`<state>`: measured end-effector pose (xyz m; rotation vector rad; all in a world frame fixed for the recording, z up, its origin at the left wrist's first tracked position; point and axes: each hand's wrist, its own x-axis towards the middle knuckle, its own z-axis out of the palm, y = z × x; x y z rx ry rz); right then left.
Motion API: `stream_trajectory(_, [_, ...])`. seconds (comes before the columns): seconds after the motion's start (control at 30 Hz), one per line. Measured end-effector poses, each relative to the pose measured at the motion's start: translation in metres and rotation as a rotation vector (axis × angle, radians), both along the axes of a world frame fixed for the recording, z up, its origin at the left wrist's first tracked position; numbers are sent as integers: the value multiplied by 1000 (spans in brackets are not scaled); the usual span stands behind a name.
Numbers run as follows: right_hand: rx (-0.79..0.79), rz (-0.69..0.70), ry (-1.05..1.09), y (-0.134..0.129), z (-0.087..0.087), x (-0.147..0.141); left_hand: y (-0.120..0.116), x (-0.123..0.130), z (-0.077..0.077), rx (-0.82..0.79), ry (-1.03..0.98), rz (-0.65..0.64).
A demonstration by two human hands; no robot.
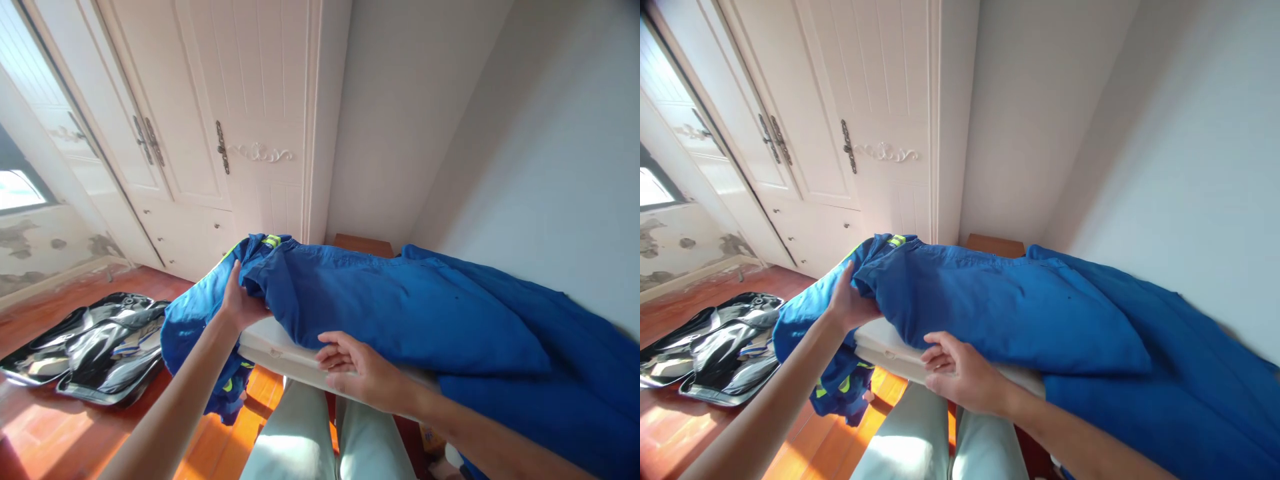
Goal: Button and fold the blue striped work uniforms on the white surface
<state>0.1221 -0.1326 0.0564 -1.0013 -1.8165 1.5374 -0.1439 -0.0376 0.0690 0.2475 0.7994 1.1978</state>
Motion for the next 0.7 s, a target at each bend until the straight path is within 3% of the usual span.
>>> stream_trajectory(0.07, [-218,-185,90,-5,-14,1,-16,8,-4,79,9,34])
stream_trajectory(0.17, [-429,-389,340,-8,-20,-8,-32,32,-8,148,62,161])
stream_trajectory(0.3, [-628,-438,628,-13,-17,-33,-25,60,-1,183,189,232])
stream_trajectory(0.4, [-758,-437,740,-13,-25,-61,-11,60,8,10,237,337])
stream_trajectory(0.5, [-827,-502,903,-4,-40,-90,-4,46,12,-129,201,435])
stream_trajectory(0.6, [-846,-560,1055,20,-46,-108,-3,32,11,-84,142,428])
stream_trajectory(0.7, [-605,-662,1022,55,-41,-105,1,23,9,-60,56,371])
